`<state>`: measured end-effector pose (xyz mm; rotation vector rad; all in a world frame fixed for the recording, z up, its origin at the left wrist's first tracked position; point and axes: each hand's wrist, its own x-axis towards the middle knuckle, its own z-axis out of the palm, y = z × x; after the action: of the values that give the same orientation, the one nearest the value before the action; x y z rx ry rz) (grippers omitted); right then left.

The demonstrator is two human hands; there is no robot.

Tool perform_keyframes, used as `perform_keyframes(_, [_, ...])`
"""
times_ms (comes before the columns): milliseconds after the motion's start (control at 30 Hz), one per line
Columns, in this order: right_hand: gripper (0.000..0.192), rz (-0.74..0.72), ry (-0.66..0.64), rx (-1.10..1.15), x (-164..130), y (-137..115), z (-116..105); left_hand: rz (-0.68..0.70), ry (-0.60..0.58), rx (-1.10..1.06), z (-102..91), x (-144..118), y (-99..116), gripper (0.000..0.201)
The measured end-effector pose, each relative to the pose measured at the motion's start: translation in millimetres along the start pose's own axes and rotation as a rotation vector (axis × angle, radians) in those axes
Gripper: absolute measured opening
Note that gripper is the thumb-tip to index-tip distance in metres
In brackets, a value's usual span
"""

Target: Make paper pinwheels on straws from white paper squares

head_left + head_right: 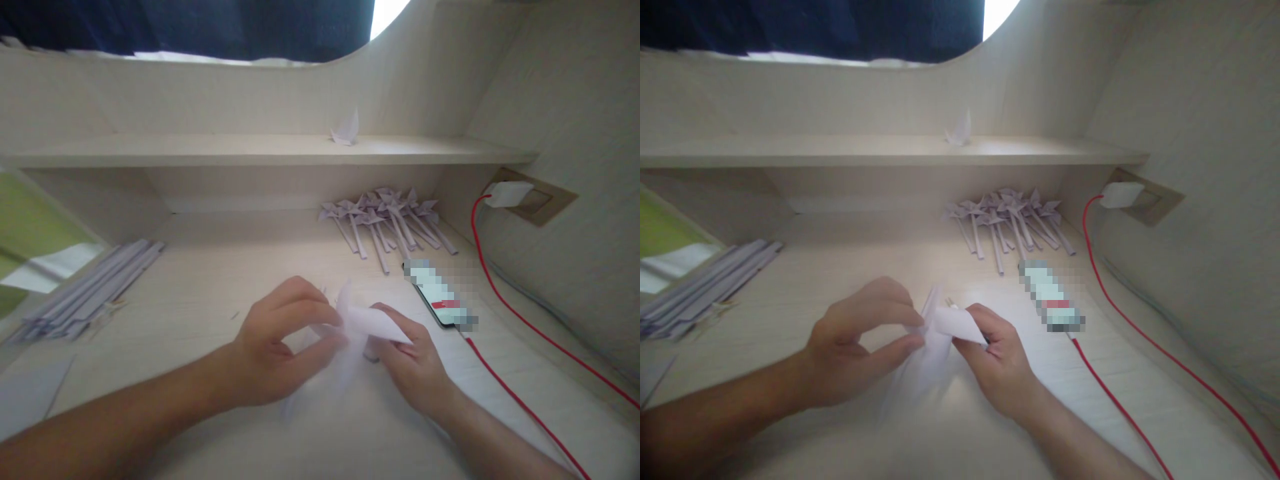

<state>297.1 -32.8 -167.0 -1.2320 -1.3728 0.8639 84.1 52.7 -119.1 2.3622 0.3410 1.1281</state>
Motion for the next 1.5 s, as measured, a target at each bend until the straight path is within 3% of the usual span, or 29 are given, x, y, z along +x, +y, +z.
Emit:
perform_keyframes(200, [0.013,-0.201,0.120,-0.158,-3,-11,-3,0.001,0.071,0.057,13.9,5,-13,0.014])
perform_keyframes(300, [0.014,-0.332,0.211,-0.303,-4,-14,-4,-0.117,0.022,0.039,16.5,5,-15,0.011])
perform_keyframes(467, [0.010,-0.468,0.256,-0.519,-6,-12,-7,-0.319,-0.036,-0.075,24.2,1,-13,0.004])
perform_keyframes(967, [0.015,-0.506,0.227,-0.720,-7,-7,-5,-0.522,0.000,-0.336,36.1,-6,-22,0.016])
perform_keyframes(1267, [0.024,-0.386,0.229,-0.664,-6,-8,-6,-0.637,-0.033,-0.415,37.8,-3,-22,0.014])
perform_keyframes(1500, [0.023,-0.461,0.264,-0.734,-7,-6,-5,-0.602,-0.044,-0.441,37.8,-2,-24,0.017])
